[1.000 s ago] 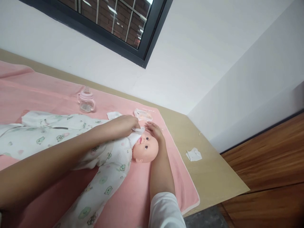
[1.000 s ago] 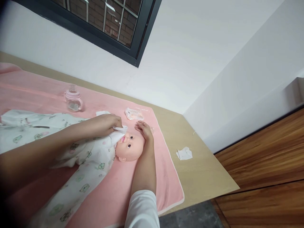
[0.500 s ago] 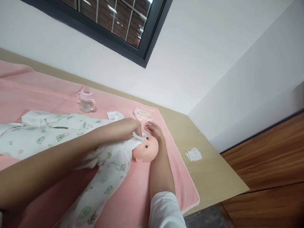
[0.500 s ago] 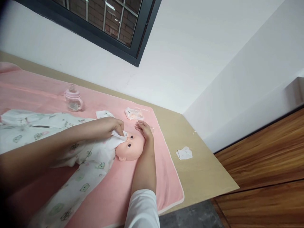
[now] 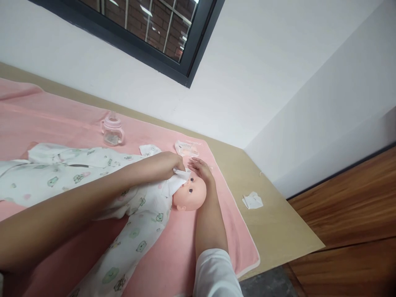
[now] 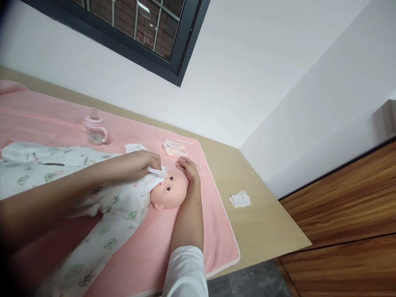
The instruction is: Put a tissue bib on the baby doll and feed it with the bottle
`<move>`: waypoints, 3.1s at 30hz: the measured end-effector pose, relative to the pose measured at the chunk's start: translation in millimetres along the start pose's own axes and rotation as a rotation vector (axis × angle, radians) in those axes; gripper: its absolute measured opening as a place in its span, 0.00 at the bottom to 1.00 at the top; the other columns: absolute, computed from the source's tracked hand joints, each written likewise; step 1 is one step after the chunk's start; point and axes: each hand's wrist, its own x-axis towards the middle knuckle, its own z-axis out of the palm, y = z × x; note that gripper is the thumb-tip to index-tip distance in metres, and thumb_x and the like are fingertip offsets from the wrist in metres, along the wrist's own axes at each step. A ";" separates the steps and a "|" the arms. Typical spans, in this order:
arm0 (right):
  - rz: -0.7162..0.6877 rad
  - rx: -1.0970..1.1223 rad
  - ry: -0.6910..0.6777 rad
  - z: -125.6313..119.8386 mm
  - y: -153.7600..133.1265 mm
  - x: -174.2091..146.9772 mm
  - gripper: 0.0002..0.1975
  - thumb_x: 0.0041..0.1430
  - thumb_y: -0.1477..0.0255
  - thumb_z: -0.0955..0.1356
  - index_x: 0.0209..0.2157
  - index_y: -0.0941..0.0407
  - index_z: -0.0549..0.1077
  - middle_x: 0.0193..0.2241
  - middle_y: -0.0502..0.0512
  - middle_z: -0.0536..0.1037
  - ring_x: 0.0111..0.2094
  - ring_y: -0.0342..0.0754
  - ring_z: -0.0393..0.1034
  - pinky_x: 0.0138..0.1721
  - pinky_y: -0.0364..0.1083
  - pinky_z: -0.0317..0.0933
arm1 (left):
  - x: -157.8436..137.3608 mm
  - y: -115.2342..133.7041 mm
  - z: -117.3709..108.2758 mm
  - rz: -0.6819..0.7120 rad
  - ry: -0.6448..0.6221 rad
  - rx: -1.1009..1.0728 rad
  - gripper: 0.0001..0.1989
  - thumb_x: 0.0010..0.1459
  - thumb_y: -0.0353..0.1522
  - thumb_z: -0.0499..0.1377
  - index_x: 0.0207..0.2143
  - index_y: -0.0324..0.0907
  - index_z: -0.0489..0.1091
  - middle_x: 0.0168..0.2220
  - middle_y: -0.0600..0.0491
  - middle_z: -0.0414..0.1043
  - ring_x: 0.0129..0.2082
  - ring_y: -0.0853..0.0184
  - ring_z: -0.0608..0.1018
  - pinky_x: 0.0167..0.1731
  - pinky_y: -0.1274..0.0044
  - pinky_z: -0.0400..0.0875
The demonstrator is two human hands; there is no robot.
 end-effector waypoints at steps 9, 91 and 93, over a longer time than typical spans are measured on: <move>-0.004 0.002 0.003 1.4 -1.6 -3.6 0.13 0.57 0.72 0.71 0.44 0.57 0.73 0.38 0.54 0.81 0.40 0.46 0.78 0.55 0.48 0.69 | 1.6 -2.7 0.6 -0.054 0.057 0.097 0.06 0.42 0.26 0.56 0.24 0.42 0.71 0.30 0.50 0.71 0.29 0.64 0.74 0.28 0.76 0.55; 0.093 -0.272 0.046 29.9 -116.3 52.7 0.09 0.53 0.80 0.70 0.38 0.57 0.75 0.37 0.56 0.79 0.34 0.44 0.74 0.52 0.51 0.68 | -77.0 -132.1 -121.2 -0.624 0.458 0.164 0.18 0.63 0.46 0.48 0.32 0.39 0.62 0.31 0.53 0.69 0.33 0.67 0.68 0.33 0.77 0.58; 0.106 -0.294 0.055 25.3 -114.3 52.6 0.07 0.54 0.79 0.70 0.37 0.58 0.75 0.38 0.58 0.79 0.34 0.45 0.75 0.51 0.53 0.69 | -75.5 -133.5 -120.1 -0.639 0.454 0.168 0.18 0.62 0.45 0.49 0.29 0.40 0.58 0.28 0.54 0.64 0.30 0.69 0.65 0.32 0.77 0.56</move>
